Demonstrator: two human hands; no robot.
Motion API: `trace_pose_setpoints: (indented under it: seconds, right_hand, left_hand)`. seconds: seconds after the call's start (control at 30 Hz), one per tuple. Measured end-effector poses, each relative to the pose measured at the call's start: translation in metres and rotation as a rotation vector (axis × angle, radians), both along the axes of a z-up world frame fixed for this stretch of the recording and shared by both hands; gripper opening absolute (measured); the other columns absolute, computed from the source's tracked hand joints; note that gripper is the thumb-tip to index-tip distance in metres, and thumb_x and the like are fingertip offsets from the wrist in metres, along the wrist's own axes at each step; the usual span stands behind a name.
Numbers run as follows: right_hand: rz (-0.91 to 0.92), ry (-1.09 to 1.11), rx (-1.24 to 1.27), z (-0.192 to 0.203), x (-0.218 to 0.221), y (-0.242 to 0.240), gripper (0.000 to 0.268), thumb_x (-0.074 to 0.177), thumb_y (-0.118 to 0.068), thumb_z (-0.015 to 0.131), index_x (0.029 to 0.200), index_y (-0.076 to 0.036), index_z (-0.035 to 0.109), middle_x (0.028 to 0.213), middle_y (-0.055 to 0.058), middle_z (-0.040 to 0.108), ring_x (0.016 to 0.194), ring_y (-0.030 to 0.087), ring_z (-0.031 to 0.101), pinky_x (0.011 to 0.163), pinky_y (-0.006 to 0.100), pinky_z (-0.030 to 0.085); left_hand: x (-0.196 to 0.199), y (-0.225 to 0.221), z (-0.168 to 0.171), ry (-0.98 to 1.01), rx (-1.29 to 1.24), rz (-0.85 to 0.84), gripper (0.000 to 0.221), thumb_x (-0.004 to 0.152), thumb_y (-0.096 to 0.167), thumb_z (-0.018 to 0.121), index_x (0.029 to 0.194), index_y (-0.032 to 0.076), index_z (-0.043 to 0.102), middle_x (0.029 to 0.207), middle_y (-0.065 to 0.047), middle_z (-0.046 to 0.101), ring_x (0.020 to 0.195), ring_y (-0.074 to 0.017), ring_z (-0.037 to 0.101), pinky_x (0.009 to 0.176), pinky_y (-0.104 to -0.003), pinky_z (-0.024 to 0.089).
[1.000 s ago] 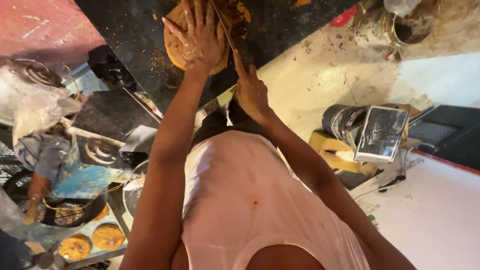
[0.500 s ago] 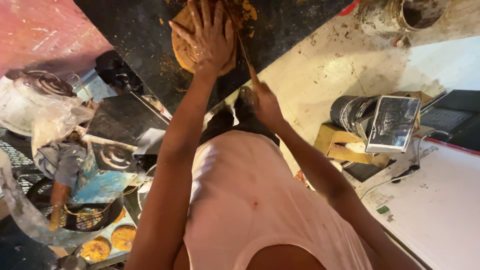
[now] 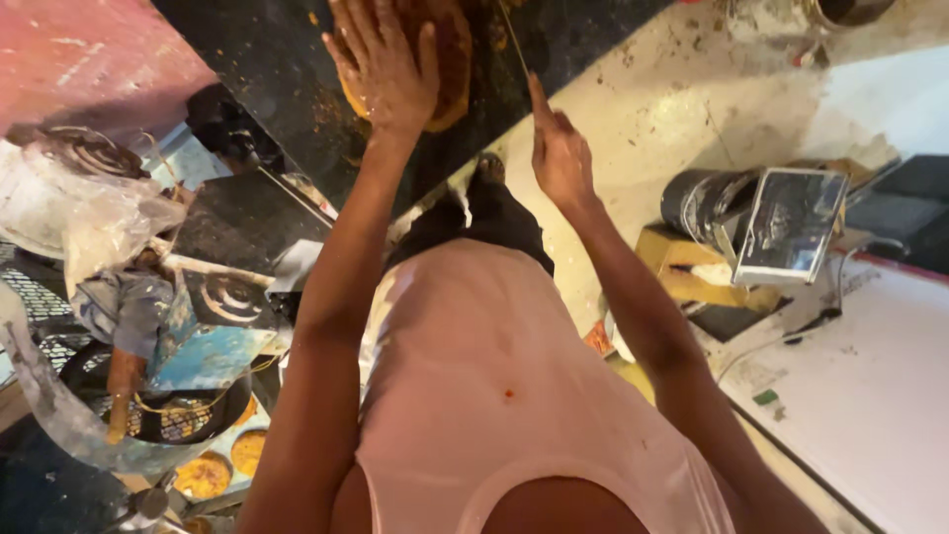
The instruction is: The person cuts a round, brown food item into smaller pieces using a long knife and then scrapes the cut pieces across the table surface. The person then picks up a square piece of the same food item and cuts it into smaller pieces using the knife.
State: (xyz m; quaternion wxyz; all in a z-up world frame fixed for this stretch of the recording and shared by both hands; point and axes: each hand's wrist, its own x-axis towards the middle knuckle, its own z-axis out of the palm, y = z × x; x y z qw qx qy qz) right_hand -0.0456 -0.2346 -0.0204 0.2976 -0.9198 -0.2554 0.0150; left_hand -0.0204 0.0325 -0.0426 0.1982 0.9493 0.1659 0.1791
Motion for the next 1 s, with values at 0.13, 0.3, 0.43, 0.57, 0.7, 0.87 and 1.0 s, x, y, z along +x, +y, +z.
trace_pose_setpoints:
  seconds: [0.13, 0.3, 0.43, 0.57, 0.7, 0.87, 1.0]
  right_hand:
    - [0.073, -0.032, -0.081, 0.013, 0.028, 0.016, 0.076, 0.098, 0.002, 0.054, 0.165, -0.024, 0.032, 0.101, 0.022, 0.067, 0.075, 0.042, 0.067, 0.066, 0.05, 0.055]
    - [0.127, -0.067, -0.415, 0.014, 0.033, 0.029, 0.069, 0.104, -0.002, 0.055, 0.165, -0.024, 0.031, 0.098, 0.02, 0.067, 0.064, 0.035, 0.067, 0.062, 0.043, 0.056]
    - [0.191, 0.067, -0.167, 0.021, 0.031, 0.007, 0.072, 0.102, -0.002, 0.054, 0.165, -0.026, 0.028, 0.105, 0.016, 0.068, 0.069, 0.034, 0.068, 0.06, 0.041, 0.055]
    - [0.258, 0.098, -0.101, 0.015, 0.055, 0.011, 0.077, 0.099, -0.001, 0.053, 0.166, -0.025, 0.025, 0.111, 0.02, 0.066, 0.076, 0.038, 0.067, 0.065, 0.045, 0.055]
    - [0.262, 0.084, -0.032, -0.009, 0.073, 0.022, 0.073, 0.104, -0.002, 0.053, 0.166, -0.03, 0.025, 0.104, 0.02, 0.065, 0.084, 0.042, 0.066, 0.071, 0.051, 0.054]
    - [0.248, 0.29, -0.091, -0.007, 0.032, -0.044, 0.073, 0.102, -0.005, 0.054, 0.165, -0.028, 0.023, 0.089, 0.023, 0.061, 0.075, 0.044, 0.061, 0.069, 0.054, 0.051]
    - [0.163, 0.246, -0.041, -0.011, 0.041, -0.066, 0.07, 0.105, -0.003, 0.053, 0.166, -0.026, 0.026, 0.091, 0.021, 0.063, 0.079, 0.041, 0.063, 0.072, 0.052, 0.052]
  left_hand:
    - [0.02, -0.017, 0.002, 0.179, 0.062, 0.103, 0.072, 0.104, 0.049, 0.049, 0.153, -0.002, 0.04, 0.159, -0.027, 0.033, 0.147, -0.0513, 0.014, 0.109, -0.082, -0.001]
    - [0.045, -0.028, 0.004, 0.268, 0.046, 0.142, 0.055, 0.107, 0.045, 0.044, 0.147, 0.007, 0.047, 0.155, -0.021, 0.043, 0.148, -0.0501, 0.024, 0.111, -0.084, -0.003]
    - [0.044, -0.029, 0.006, 0.217, 0.087, 0.132, 0.052, 0.106, 0.043, 0.043, 0.143, 0.007, 0.052, 0.15, -0.022, 0.047, 0.142, -0.0527, 0.031, 0.108, -0.085, -0.002]
    - [0.041, -0.029, 0.016, 0.258, 0.093, 0.098, 0.05, 0.108, 0.041, 0.041, 0.142, 0.006, 0.053, 0.147, -0.024, 0.049, 0.141, -0.0532, 0.031, 0.109, -0.084, -0.001]
    - [0.038, -0.031, 0.022, 0.418, -0.008, 0.084, 0.051, 0.108, 0.041, 0.037, 0.144, 0.006, 0.051, 0.147, -0.023, 0.048, 0.144, -0.0503, 0.029, 0.111, -0.084, -0.002]
    - [0.046, -0.029, 0.04, 0.368, 0.017, 0.13, 0.06, 0.11, 0.045, 0.037, 0.153, 0.004, 0.043, 0.159, -0.026, 0.037, 0.15, -0.049, 0.022, 0.114, -0.079, -0.005]
    - [0.027, -0.037, 0.052, 0.411, -0.056, 0.248, 0.084, 0.101, 0.064, 0.046, 0.159, 0.005, 0.03, 0.164, -0.026, 0.021, 0.151, -0.0515, 0.011, 0.109, -0.079, -0.008]
